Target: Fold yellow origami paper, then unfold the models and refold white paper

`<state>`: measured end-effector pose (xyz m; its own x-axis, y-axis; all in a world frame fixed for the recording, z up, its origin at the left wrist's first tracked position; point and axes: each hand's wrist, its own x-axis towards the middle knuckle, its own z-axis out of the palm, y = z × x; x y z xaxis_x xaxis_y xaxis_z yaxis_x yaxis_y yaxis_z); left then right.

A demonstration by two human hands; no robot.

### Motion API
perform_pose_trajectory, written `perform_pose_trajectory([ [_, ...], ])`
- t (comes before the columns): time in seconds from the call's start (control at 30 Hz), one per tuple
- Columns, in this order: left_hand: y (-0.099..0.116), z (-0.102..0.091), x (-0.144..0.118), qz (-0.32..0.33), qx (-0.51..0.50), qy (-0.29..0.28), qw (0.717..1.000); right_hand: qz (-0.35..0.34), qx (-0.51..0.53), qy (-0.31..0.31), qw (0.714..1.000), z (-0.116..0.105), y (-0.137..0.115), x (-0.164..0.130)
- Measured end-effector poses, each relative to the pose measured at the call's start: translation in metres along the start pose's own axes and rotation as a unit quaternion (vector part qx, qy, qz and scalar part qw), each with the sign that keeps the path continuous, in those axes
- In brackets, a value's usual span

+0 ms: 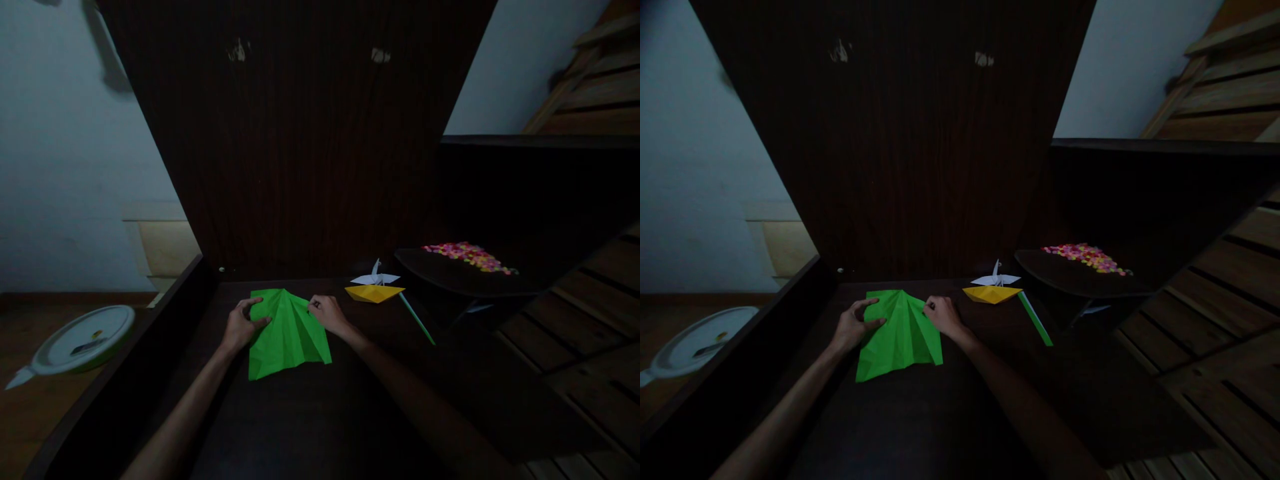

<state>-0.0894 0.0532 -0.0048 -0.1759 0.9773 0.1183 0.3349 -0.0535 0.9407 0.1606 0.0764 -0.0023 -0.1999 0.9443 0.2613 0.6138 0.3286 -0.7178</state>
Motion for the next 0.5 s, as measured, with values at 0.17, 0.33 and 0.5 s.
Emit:
perform_pose_trajectory([
  [0.17,0.002,-0.005,-0.003,-0.025,-0.038,-0.021,0.999,0.055,0.081,0.046,0.994,-0.007,0.008,0.001],
  [0.33,0.006,-0.016,-0.007,-0.060,-0.083,-0.057,0.993,0.131,0.161,0.040,0.977,-0.004,0.021,0.005],
  [0.5,0.009,-0.024,-0.014,-0.081,-0.125,-0.080,0.986,0.172,0.215,0.006,0.961,0.002,0.023,0.004],
])
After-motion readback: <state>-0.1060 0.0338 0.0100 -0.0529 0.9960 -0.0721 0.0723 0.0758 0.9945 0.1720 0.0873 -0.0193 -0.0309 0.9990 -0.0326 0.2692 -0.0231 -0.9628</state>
